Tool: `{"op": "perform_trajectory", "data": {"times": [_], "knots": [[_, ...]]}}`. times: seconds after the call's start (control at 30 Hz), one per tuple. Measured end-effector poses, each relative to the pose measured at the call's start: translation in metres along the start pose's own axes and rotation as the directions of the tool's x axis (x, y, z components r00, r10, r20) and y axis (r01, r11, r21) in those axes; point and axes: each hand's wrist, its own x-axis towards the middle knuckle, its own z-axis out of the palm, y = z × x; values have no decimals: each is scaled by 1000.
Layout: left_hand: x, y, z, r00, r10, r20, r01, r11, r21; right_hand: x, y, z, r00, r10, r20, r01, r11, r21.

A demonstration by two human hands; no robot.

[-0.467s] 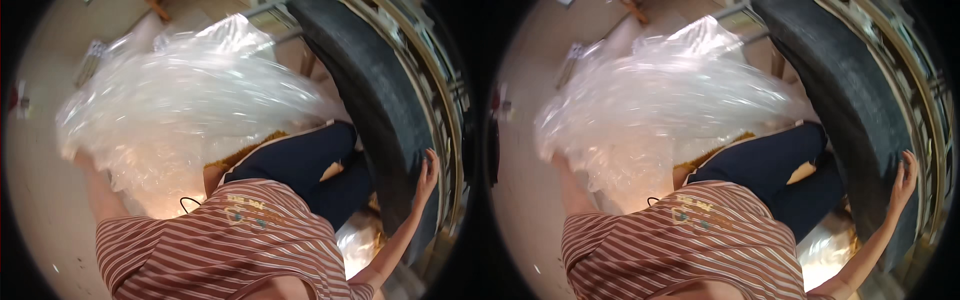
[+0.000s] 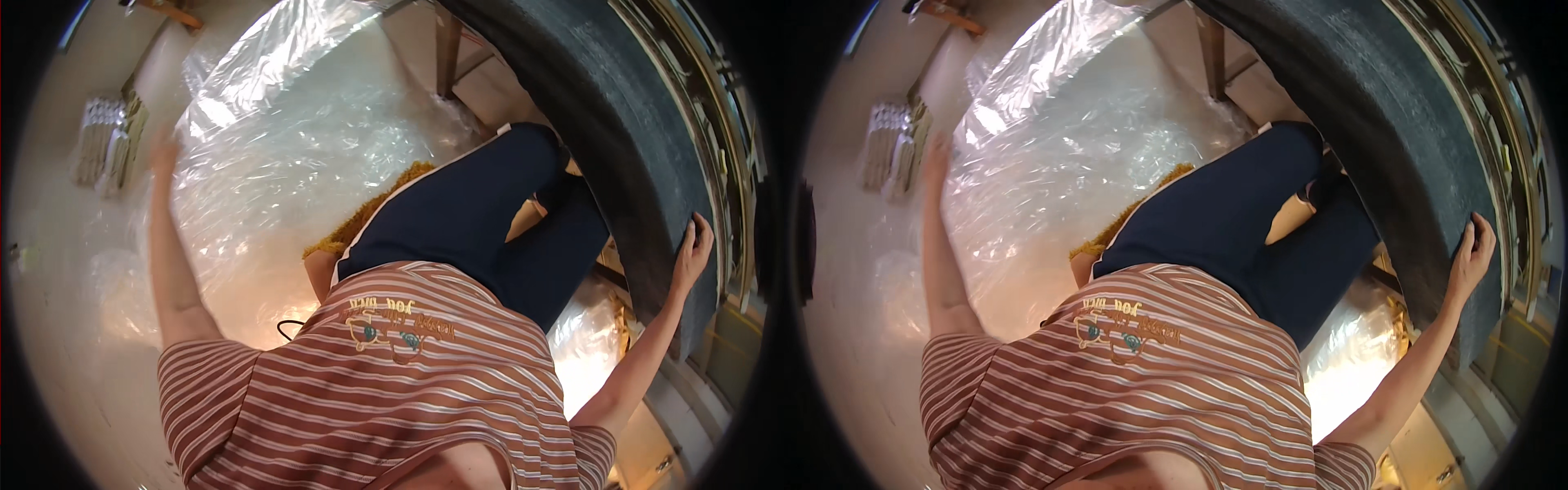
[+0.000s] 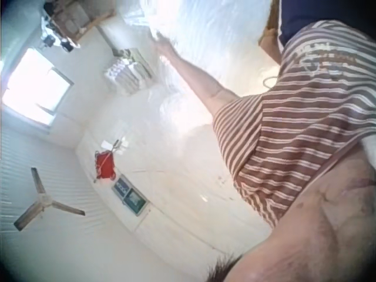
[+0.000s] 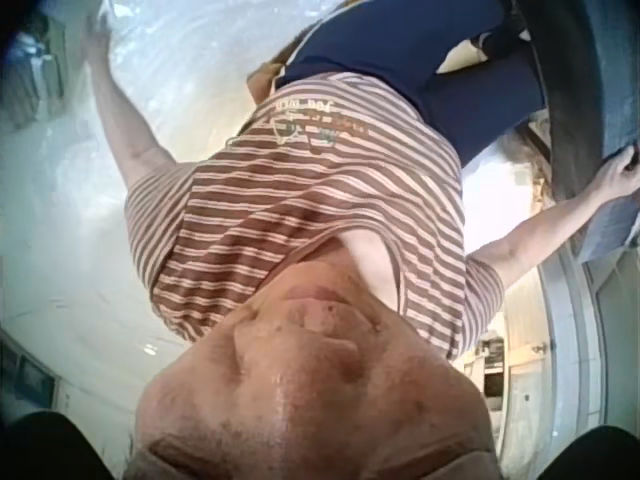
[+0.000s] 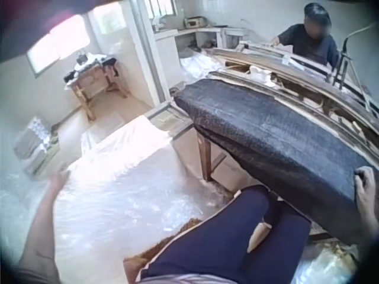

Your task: The person wraps a large curved furniture piece with clear plastic sheeting. They repeatedly pull, smooth, and fold the plastic over the surface, tucking edges under the frame to secure the covering. The person adjusts the plastic multiple times to ensure full coverage of the object.

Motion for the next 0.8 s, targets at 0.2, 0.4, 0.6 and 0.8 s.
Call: {"op": "perform_trajectory", "data": {"times": [0.2,0.4,0.6,0.8], "knots": [[-90,292,167,876,458,152,-420,879,-226,4,17,19,999,-4,38,5,1000,-24],[-238,108,268,394,-88,915,-394,884,254,9,5,15,993,-87,73,101,972,-214],[-271,-9,212,70,-260,963,-448,854,263,-17,-19,13,990,28,-139,-65,960,-272],[-243,30,212,-14,-172,985,-397,905,153,-51,-31,-10,930,36,-365,-106,979,-174]]}}
